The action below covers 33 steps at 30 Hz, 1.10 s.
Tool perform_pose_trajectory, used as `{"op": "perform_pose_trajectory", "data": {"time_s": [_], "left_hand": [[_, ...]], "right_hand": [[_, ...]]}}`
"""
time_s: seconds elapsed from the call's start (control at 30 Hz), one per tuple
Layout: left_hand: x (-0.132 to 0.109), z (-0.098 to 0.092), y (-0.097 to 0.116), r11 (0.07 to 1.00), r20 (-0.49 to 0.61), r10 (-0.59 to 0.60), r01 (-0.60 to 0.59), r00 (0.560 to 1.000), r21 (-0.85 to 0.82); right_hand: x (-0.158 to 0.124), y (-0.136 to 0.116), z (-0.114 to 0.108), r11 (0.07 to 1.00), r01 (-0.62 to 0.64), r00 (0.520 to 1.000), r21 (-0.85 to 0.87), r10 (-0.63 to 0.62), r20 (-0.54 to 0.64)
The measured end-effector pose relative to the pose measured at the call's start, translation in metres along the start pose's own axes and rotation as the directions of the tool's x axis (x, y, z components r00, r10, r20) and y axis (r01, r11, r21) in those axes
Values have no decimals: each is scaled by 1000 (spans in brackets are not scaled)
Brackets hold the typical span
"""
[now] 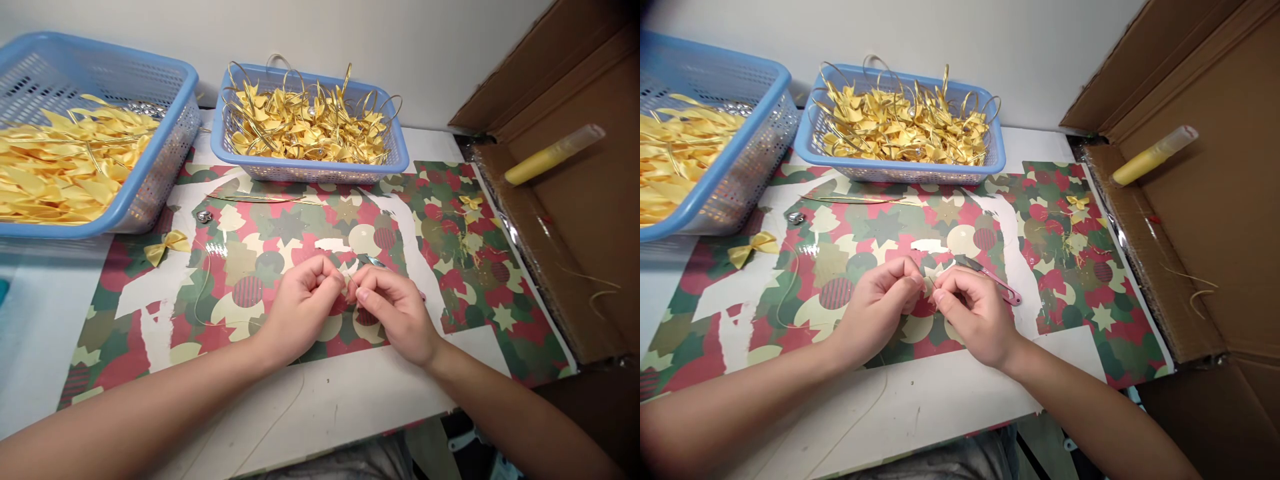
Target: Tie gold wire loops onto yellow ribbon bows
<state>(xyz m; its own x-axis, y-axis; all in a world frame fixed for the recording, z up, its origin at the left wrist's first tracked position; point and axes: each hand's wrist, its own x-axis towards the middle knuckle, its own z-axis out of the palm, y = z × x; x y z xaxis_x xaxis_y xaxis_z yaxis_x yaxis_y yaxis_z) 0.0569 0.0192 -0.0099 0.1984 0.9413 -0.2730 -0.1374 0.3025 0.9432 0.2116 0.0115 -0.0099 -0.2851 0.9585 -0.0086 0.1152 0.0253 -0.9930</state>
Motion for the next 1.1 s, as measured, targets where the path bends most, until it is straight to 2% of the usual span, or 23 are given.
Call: {"op": "perform_pose_trajectory", "data": {"time_s": [1.1], "left_hand": [[0,-2,-2,1000,22,20,-20,1000,-18]], "right_hand": [[-1,2,-1,998,-39,999,51,37,29]]}}
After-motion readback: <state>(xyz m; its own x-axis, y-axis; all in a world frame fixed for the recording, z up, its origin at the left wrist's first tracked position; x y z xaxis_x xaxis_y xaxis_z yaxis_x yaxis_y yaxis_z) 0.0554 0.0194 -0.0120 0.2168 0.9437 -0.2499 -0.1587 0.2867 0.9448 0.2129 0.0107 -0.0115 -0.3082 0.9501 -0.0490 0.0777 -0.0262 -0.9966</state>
